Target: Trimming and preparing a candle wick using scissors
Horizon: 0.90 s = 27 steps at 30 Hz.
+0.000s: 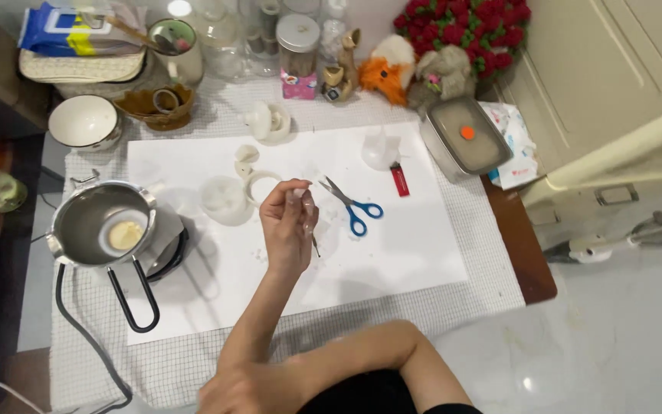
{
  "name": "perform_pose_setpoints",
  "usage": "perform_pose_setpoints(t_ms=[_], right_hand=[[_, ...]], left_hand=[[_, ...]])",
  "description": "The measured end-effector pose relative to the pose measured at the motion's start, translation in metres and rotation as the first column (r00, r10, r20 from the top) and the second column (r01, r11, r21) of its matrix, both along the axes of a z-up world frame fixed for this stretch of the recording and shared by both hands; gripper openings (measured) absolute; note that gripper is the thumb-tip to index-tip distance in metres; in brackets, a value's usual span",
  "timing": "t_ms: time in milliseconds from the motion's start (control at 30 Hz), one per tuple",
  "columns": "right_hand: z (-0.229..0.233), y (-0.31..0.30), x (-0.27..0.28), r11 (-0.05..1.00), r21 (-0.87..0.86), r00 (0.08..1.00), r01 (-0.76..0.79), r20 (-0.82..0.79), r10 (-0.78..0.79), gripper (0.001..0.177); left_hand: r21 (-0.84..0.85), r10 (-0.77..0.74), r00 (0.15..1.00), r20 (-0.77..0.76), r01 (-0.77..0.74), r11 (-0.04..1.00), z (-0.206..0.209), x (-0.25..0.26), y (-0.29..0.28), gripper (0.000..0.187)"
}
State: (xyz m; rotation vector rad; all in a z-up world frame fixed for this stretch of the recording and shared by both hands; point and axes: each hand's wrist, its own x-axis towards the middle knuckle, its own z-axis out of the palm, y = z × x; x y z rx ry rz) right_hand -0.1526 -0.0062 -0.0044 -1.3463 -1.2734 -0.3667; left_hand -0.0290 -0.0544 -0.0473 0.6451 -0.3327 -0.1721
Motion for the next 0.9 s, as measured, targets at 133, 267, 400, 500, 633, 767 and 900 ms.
perform_pose_setpoints(t_ms=[133, 267, 400, 500, 633, 767, 900], right_hand=[[0.009, -0.099, 0.027, 0.881, 0.129, 0.89, 0.455, -0.052, -0.453, 0.02], [0.023, -0.115, 0.075, 0.557, -0.032, 0.555, 0.83, -0.05, -0.83, 0.036], [0.003, -0.125, 0.083, 0.679, -0.319, 0.628, 0.661, -0.259, -0.734, 0.065], [0.002, -0.124, 0.086, 0.666, -0.377, 0.591, 0.644, -0.307, -0.746, 0.062], [0.014, -0.125, 0.091, 0.669, -0.461, 0.559, 0.583, -0.37, -0.742, 0.051], [0.012, -0.137, 0.092, 0.639, -0.429, 0.597, 0.639, -0.248, -0.763, 0.044], [0.039, -0.144, 0.083, 0.514, -0.313, 0.52, 0.798, -0.071, -0.851, 0.014]], left_hand=[[-0.152, 0.089, 0.996, -0.024, -0.091, 0.984, 0.009, 0.009, 0.021, 0.032], [-0.275, 0.184, 0.981, -0.068, -0.195, 0.941, 0.007, 0.01, 0.014, 0.036], [-0.306, 0.164, 0.984, -0.065, -0.177, 0.935, 0.018, 0.012, 0.014, 0.028], [-0.311, 0.16, 0.985, -0.058, -0.171, 0.935, 0.023, 0.011, 0.018, 0.029], [-0.321, 0.136, 0.99, -0.042, -0.142, 0.936, 0.022, 0.006, 0.018, 0.03], [-0.275, 0.118, 0.992, -0.055, -0.128, 0.953, 0.028, 0.003, 0.02, 0.032], [-0.189, 0.256, 0.965, 0.051, -0.243, 0.952, 0.03, 0.008, 0.027, 0.033]])
